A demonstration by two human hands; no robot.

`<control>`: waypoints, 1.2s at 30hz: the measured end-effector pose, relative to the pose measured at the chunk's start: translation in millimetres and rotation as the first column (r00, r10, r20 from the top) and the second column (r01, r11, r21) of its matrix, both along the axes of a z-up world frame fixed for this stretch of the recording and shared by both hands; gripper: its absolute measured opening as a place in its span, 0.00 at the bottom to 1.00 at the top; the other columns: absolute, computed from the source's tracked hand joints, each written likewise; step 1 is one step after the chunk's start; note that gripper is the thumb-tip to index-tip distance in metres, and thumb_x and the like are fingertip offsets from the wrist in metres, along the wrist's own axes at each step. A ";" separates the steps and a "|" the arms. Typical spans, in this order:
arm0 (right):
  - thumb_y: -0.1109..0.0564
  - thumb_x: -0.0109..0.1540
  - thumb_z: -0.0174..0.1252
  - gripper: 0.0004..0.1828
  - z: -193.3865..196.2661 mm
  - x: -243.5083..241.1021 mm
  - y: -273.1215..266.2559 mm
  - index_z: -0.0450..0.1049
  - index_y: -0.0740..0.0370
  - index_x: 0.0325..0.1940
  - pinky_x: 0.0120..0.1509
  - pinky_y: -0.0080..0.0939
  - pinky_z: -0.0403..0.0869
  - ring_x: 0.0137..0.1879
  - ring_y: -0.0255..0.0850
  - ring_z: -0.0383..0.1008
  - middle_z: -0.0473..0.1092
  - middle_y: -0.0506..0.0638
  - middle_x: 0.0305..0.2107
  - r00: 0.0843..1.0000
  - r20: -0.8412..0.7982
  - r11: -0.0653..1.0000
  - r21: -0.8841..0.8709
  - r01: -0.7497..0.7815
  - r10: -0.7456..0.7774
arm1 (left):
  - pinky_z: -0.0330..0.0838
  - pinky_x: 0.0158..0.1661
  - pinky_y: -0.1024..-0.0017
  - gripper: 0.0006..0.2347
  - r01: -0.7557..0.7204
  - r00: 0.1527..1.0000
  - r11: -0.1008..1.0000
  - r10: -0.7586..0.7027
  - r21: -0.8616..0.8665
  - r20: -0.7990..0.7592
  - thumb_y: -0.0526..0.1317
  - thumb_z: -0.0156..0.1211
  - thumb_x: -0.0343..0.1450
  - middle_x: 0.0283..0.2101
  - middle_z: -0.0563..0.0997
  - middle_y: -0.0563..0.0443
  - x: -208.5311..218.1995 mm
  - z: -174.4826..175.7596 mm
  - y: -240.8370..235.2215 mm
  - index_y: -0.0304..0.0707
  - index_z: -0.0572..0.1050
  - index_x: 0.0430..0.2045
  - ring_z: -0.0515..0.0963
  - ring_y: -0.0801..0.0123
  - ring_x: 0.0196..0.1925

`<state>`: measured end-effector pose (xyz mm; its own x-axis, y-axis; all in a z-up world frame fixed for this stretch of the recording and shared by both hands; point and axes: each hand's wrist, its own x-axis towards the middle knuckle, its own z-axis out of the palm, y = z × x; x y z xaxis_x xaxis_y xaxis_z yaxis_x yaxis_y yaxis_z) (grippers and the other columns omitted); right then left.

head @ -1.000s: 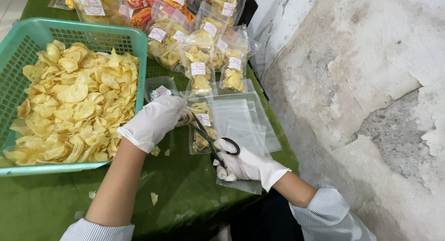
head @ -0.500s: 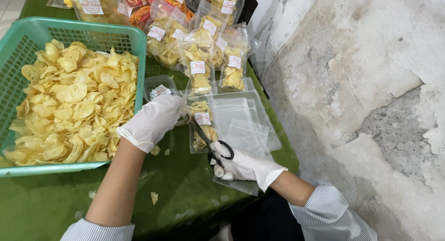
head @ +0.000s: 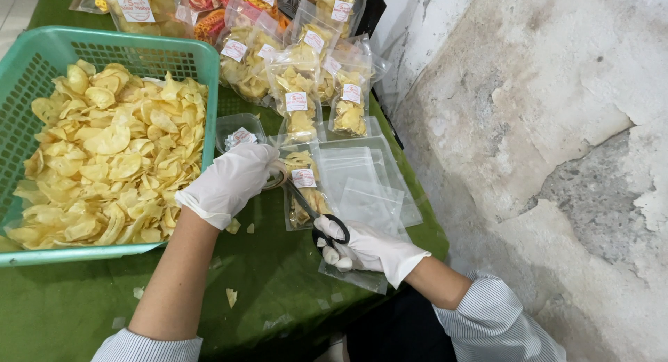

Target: The person seals a plastic bag of chips with tape and scissors, then fills another bag with chips from a green basket. They continue to fill and seal multiple bags of chips.

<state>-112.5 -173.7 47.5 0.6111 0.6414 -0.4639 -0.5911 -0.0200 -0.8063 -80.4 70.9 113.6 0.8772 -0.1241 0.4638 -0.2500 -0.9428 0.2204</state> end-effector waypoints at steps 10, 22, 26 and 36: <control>0.46 0.64 0.56 0.19 -24.6 7.6 -8.3 0.67 0.67 0.41 0.18 0.27 0.62 0.24 0.39 0.67 0.63 0.54 0.27 0.999 0.035 0.999 0.045 0.031 -0.032 | 0.70 0.35 0.75 0.12 -0.009 0.998 0.999 0.006 0.047 0.066 0.53 0.57 0.69 0.21 0.68 0.55 -2.1 5.6 -0.1 0.53 0.68 0.19 0.74 0.65 0.30; 0.50 0.60 0.60 0.15 46.9 22.1 -19.8 0.71 0.66 0.35 0.23 0.37 0.78 0.20 0.43 0.75 0.72 0.60 0.19 0.874 0.389 0.926 -0.114 0.361 -0.292 | 0.70 0.33 0.75 0.14 -0.035 0.989 0.995 0.021 0.095 0.145 0.53 0.57 0.70 0.19 0.66 0.55 -7.7 14.4 -2.3 0.53 0.67 0.15 0.73 0.64 0.27; 0.53 0.48 0.69 0.11 56.2 29.3 -32.0 0.75 0.54 0.30 0.25 0.33 0.74 0.22 0.38 0.73 0.75 0.48 0.24 0.700 0.704 0.522 -0.555 0.648 -0.120 | 0.70 0.32 0.75 0.15 -0.035 0.984 0.993 0.015 0.110 0.175 0.53 0.57 0.70 0.18 0.66 0.55 -10.5 17.6 -3.4 0.53 0.67 0.14 0.73 0.64 0.26; 0.39 0.56 0.61 0.19 5.4 73.0 -59.5 0.74 0.32 0.52 0.58 0.41 0.75 0.54 0.43 0.75 0.76 0.45 0.45 0.713 0.431 0.133 -0.891 0.435 0.553 | 0.69 0.30 0.75 0.17 -0.033 0.965 0.988 -0.008 0.154 0.261 0.53 0.58 0.70 0.16 0.64 0.56 -21.2 12.8 4.5 0.52 0.66 0.10 0.72 0.64 0.24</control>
<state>-39.4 -233.2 52.9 0.9698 0.0424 -0.2402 0.0138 -0.9927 -0.1195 -101.6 75.4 126.4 0.7311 -0.2025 0.6516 -0.2667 -0.9638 -0.0002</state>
